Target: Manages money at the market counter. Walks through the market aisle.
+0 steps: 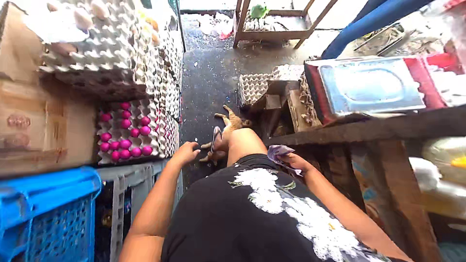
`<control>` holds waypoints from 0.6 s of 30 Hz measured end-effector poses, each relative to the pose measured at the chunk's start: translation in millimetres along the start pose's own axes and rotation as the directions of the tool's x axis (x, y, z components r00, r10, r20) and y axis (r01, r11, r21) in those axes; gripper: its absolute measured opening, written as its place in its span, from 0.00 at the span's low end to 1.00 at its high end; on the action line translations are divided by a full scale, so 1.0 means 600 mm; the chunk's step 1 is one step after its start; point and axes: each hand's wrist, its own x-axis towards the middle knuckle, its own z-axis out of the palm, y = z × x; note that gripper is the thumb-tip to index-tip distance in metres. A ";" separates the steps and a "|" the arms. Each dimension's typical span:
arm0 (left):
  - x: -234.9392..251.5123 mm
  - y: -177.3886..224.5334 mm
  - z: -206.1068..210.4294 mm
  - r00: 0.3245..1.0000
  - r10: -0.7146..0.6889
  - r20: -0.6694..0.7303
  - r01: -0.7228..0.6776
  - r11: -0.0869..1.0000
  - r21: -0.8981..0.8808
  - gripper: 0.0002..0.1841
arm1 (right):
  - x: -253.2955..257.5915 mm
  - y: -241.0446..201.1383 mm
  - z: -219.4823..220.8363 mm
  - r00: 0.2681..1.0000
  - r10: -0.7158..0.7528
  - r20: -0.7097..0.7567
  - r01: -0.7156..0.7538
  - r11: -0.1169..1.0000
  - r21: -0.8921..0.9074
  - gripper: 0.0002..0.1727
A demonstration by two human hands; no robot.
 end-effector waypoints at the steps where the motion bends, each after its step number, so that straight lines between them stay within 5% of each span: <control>1: 0.030 0.010 -0.031 0.999 0.034 0.009 -0.034 0.999 -0.020 0.25 | 0.042 -0.016 -0.006 0.999 0.008 0.047 -0.006 1.000 -0.029 0.13; 5: 0.179 0.065 -0.175 0.991 0.125 -0.043 -0.129 0.987 -0.096 0.24 | 0.225 -0.120 -0.053 0.991 0.133 0.028 -0.124 0.969 -0.215 0.13; 8: 0.266 0.091 -0.271 0.996 -0.006 -0.094 -0.007 0.990 -0.139 0.23 | 0.387 -0.211 -0.089 0.992 0.123 0.017 -0.120 0.987 -0.102 0.14; 10: 0.311 0.090 -0.321 0.999 -0.042 0.008 0.042 0.998 -0.051 0.24 | 0.476 -0.288 -0.089 0.998 0.055 0.018 -0.053 0.991 -0.120 0.15; 13: 0.395 0.035 -0.361 0.955 0.244 0.169 -0.264 0.958 0.114 0.25 | 0.553 -0.439 -0.068 0.999 -0.034 0.023 0.040 0.931 -0.363 0.20; 16: 0.496 0.043 -0.397 0.985 0.069 0.160 -0.077 0.996 0.039 0.21 | 0.616 -0.554 -0.048 0.998 -0.056 -0.002 0.052 0.932 -0.359 0.19; 18: 0.600 0.021 -0.403 0.994 0.083 0.065 -0.078 0.994 -0.074 0.19 | 0.677 -0.569 -0.040 0.998 -0.065 -0.012 0.056 0.933 -0.355 0.20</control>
